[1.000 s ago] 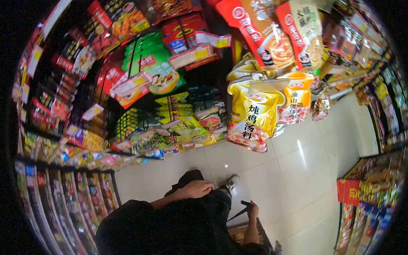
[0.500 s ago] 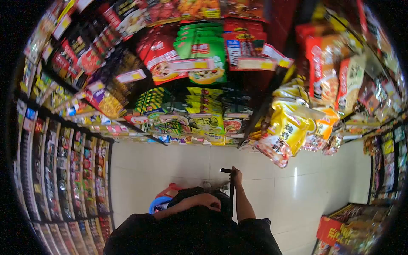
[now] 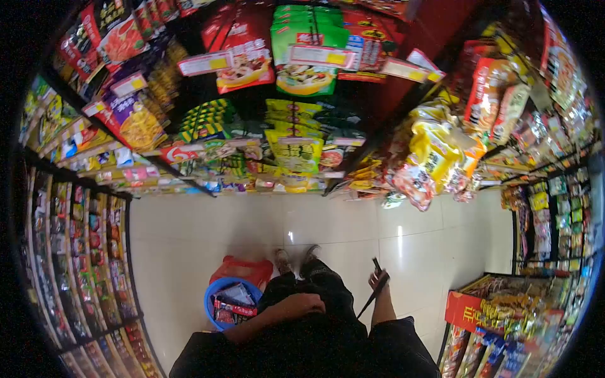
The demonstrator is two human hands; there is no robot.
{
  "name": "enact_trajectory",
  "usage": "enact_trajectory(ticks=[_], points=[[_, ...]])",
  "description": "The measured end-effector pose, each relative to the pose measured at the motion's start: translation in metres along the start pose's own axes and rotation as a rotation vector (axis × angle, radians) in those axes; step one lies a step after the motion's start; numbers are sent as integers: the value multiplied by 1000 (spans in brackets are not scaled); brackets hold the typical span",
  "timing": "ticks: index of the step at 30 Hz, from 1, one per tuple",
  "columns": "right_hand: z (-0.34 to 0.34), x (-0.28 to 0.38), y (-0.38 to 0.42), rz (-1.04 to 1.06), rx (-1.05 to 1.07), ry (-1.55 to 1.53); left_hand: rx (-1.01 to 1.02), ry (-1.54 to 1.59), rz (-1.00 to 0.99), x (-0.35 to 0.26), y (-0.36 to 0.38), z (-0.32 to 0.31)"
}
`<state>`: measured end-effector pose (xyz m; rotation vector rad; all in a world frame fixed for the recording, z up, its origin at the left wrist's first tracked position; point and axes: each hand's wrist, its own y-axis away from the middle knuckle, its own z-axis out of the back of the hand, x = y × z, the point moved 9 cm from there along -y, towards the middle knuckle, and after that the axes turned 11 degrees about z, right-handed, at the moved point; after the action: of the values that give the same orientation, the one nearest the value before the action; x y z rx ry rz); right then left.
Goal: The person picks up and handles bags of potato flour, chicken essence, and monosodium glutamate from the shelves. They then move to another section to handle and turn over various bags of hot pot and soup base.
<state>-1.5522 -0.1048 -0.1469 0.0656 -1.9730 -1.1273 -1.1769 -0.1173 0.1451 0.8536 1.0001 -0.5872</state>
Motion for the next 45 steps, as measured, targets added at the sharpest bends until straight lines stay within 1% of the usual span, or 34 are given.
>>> enact_trajectory(ticks=[1, 2, 3, 4, 5, 7, 9, 10, 11, 12, 13, 14, 15, 16, 17, 18, 19, 20, 23, 25, 26, 27, 29, 32, 35, 37, 39, 42, 45], points=[[46, 8, 12, 15, -205, 214, 11, -6, -48, -2, -2, 3], [66, 13, 33, 9, -312, 220, 40, -24, -98, -9, -7, 3], [124, -14, 9, -118, -161, 198, 67, -40, -141, -21, -15, -1], [118, -3, 44, -94, -269, 407, 94, -51, -177, -34, -24, -9], [127, -7, 54, -121, -276, 642, 120, -58, -210, -46, -32, -17], [127, -30, 73, -211, -200, 700, 234, -132, -140, -61, -57, -37], [113, -50, 78, -320, -79, 854, 329, -207, -84, -74, -79, -46], [100, -56, 77, -346, 65, 875, 370, -246, -64, -85, -90, -47], [89, -50, 69, -273, 82, 1007, 413, -288, -48, -94, -102, -53], [73, -42, 59, -147, 135, 1113, 431, -284, -84, -93, -115, -68], [85, -52, 16, 98, 330, 1237, 422, -301, -60, -98, -125, -76], [71, -24, 28, 114, 146, 1166, 415, -320, -36, -102, -133, -81], [64, -15, 4, 467, 326, 1387, 406, -339, -8, -105, -141, -84], [42, 22, 22, 626, 275, 1365, 417, -351, 1, -109, -146, -87], [34, 32, 16, 656, 335, 1433, 423, -348, -1, -112, -153, -91], [13, 57, 32, 736, 395, 1463, 427, -340, 6, -113, -157, -94], [-5, 76, 44, 836, 457, 1396, 427, -332, 17, -113, -161, -95], [-31, 103, 68, 960, 525, 1338, 394, -296, 16, -126, -160, -85], [-101, 162, 137, 754, 769, 1137, 387, -280, 86, -134, -168, -79], [-125, 160, 161, 631, 1043, 912, 385, -297, 99, -139, -171, -73], [-131, 158, 173, 470, 1097, 867, 384, -303, 101, -139, -173, -71], [-141, 159, 186, 395, 1127, 957, 380, -310, 102, -139, -175, -69], [-138, 146, 181, 509, 1176, 1119, 335, -337, 104, -136, -181, -67], [-143, 143, 169, 618, 1173, 1150, 255, -346, 96, -137, -183, -59], [-154, 148, 163, 601, 1149, 1242, 198, -346, 121, -132, -183, -51], [-164, 152, 164, 635, 1159, 1322, 177, -337, 156, -124, -180, -49], [-168, 156, 171, 635, 1145, 1346, 171, -338, 137, -124, -178, -46], [-179, 195, 210, 1207, 1086, 1277, 197, -378, 136, -127, -176, -44], [-186, 232, 254, 1371, 1002, 1454, 224, -382, 106, -128, -178, -42]])
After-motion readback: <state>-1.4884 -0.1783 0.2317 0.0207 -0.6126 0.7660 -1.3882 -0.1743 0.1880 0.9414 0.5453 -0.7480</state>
